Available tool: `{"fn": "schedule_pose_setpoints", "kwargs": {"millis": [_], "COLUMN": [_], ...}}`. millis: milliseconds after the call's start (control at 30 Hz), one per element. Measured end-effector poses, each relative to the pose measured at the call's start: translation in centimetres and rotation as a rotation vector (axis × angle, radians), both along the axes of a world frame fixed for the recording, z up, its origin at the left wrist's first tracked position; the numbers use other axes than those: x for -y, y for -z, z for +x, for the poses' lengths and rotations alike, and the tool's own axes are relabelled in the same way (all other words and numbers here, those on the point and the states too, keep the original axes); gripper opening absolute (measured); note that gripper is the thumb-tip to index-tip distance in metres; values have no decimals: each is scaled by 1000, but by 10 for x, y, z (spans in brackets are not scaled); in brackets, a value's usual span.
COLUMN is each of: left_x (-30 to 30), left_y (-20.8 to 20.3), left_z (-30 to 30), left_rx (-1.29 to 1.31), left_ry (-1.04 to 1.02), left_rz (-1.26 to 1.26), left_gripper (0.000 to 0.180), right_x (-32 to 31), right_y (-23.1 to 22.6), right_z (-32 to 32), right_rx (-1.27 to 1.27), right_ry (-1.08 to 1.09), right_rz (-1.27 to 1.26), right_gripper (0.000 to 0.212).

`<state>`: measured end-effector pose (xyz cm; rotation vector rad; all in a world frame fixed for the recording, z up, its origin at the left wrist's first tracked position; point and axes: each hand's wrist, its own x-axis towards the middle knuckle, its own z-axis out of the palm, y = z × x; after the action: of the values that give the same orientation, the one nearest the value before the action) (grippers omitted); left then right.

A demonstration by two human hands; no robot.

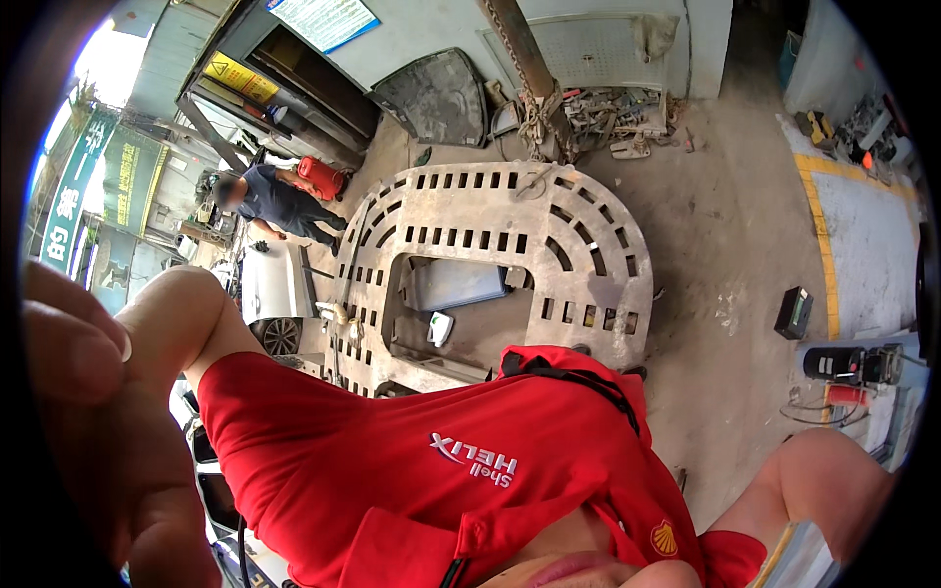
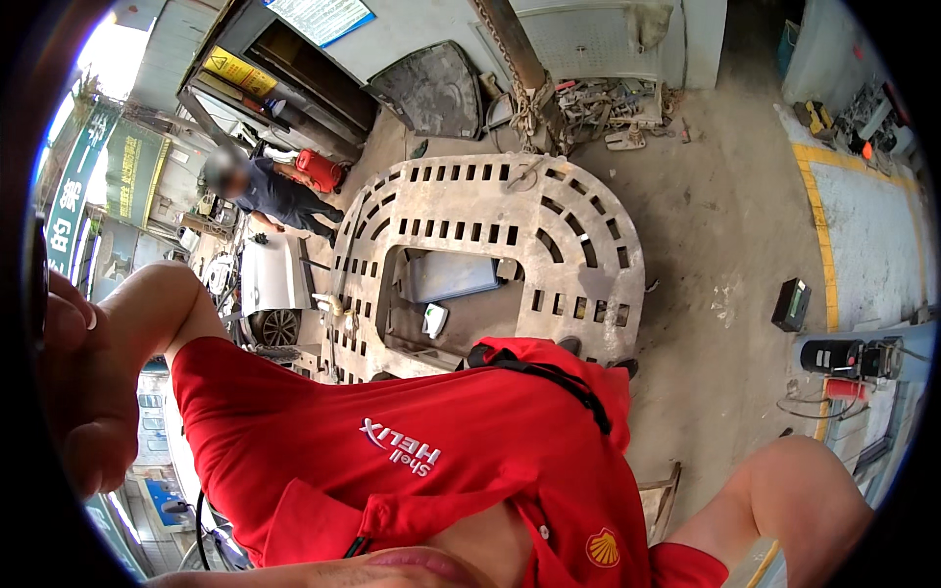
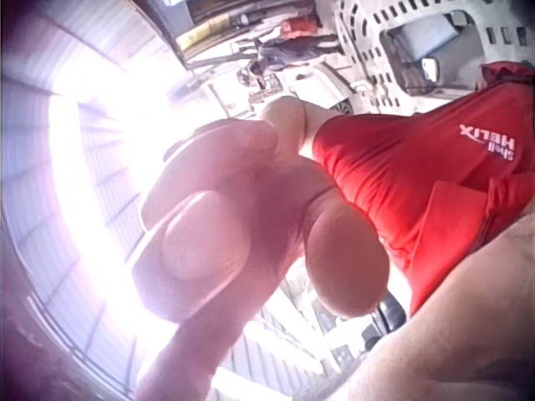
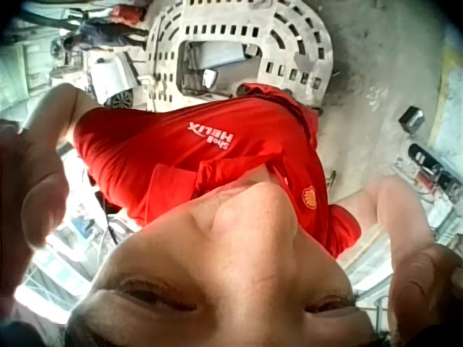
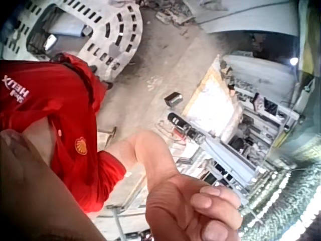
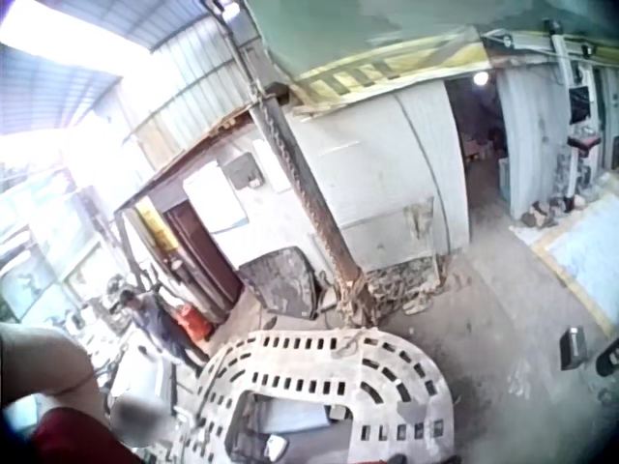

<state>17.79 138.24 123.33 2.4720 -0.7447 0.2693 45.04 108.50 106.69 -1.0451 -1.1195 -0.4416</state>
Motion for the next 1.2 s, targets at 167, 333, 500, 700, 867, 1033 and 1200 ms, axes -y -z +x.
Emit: {"fn": "schedule_pose_setpoints", "kwargs": {"millis": [167, 333, 500, 700, 867, 1033, 1200], "left_x": [24, 40, 49, 50, 47, 30, 27], "left_y": [-15, -25, -32, -18, -19, -20, -6], "left_z": [9, 14, 10, 8, 11, 32, 55], "left_rx": [12, 13, 13, 34, 59, 62, 112], "left_ry": [-110, -160, -209, -239, -251, -210, -182], "left_rz": [117, 172, 212, 208, 185, 146, 122], "left_gripper": [56, 55, 54, 53, 52, 51, 50], "right_x": [6, 16, 18, 8, 1, -5, -10], "right_y": [13, 25, 31, 37, 31, 20, 41], "right_z": [11, 17, 15, 6, 2, -6, -8], "right_rx": [-20, -52, -82, -117, -164, -205, -309], "right_ry": [-83, -116, -148, -127, -112, -51, -79], "right_rz": [-46, -86, -105, -115, -120, -131, -229], "right_gripper": [42, 41, 40, 38, 37, 36, 34]}}
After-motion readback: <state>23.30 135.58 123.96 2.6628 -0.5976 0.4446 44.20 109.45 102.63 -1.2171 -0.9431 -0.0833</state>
